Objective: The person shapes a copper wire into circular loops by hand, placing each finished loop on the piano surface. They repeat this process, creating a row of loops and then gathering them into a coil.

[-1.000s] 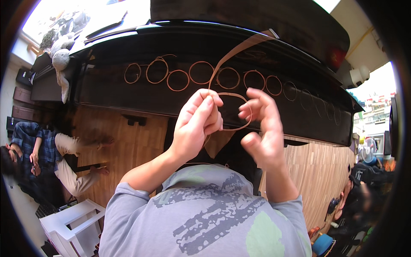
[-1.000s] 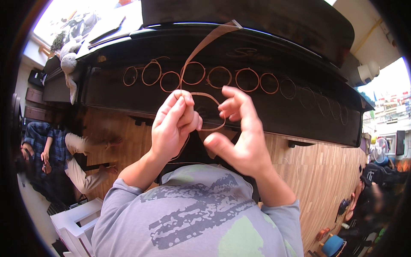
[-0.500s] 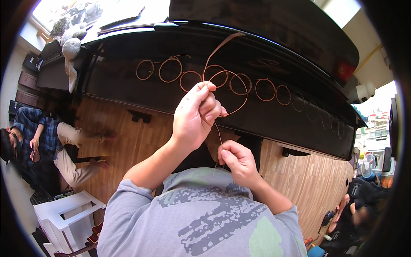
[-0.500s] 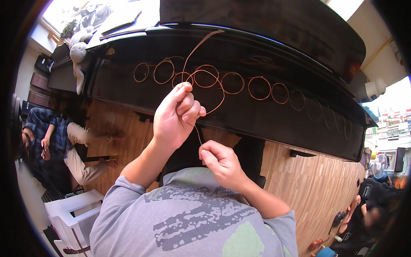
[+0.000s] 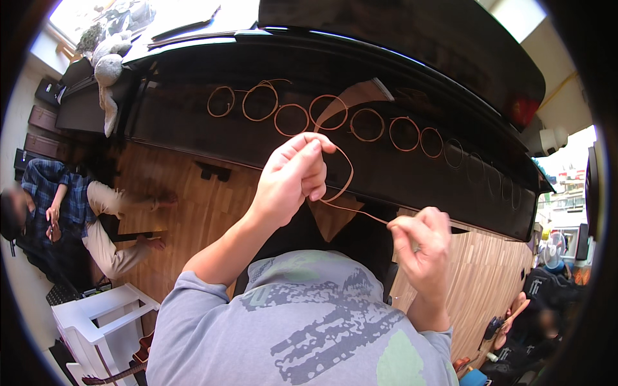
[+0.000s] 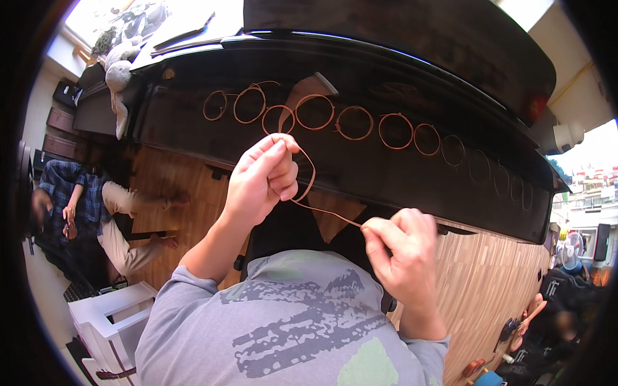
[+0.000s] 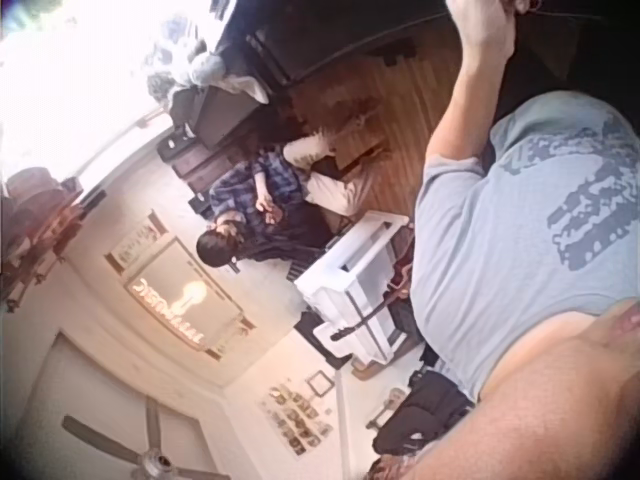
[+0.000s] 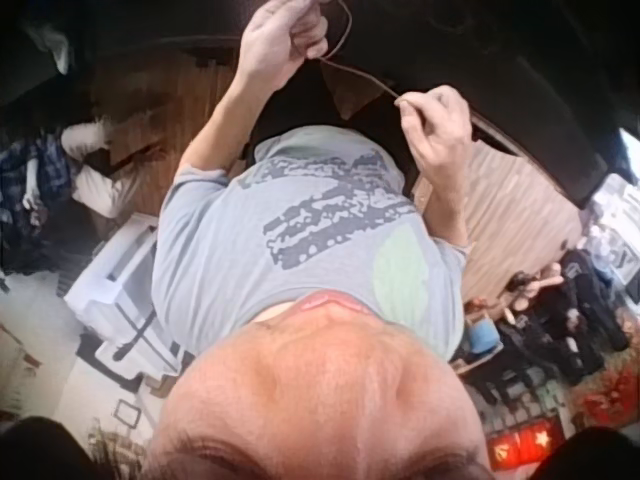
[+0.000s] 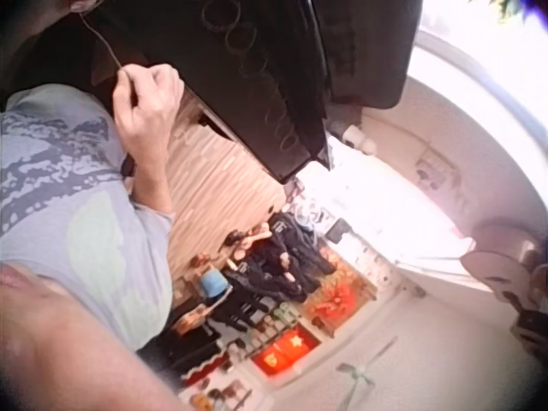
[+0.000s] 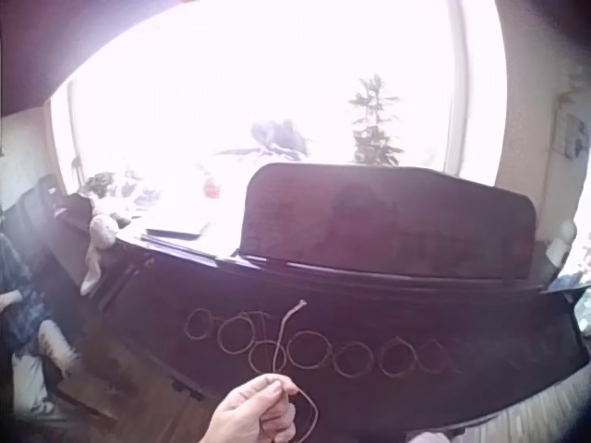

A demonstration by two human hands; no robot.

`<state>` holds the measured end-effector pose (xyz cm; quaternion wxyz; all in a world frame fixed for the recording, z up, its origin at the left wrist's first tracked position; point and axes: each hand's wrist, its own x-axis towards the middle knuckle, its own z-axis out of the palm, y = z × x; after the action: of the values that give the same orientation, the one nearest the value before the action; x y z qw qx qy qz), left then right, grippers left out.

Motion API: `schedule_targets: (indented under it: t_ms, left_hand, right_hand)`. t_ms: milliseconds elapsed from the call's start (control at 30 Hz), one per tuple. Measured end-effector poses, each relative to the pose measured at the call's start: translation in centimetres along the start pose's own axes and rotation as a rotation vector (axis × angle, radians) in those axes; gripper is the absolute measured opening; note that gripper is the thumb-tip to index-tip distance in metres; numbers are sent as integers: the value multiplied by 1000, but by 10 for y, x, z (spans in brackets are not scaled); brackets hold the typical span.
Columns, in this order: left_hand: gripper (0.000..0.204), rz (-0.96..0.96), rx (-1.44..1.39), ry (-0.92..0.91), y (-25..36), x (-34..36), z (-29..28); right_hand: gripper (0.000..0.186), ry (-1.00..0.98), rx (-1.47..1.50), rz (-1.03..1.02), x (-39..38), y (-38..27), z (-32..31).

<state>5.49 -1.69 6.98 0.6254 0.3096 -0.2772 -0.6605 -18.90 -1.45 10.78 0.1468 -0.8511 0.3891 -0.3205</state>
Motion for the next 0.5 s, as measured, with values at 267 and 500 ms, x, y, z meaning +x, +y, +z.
schedule_targets:
  t_ms: [267, 500]
  left_hand:
    - [20, -95, 197, -136, -25, -8, 17]
    - [19, -169, 32, -171, -29, -9, 23]
  right_hand:
    - [25, 97, -517, 7, 7, -29, -8]
    - [26, 265, -315, -23, 4, -39, 2]
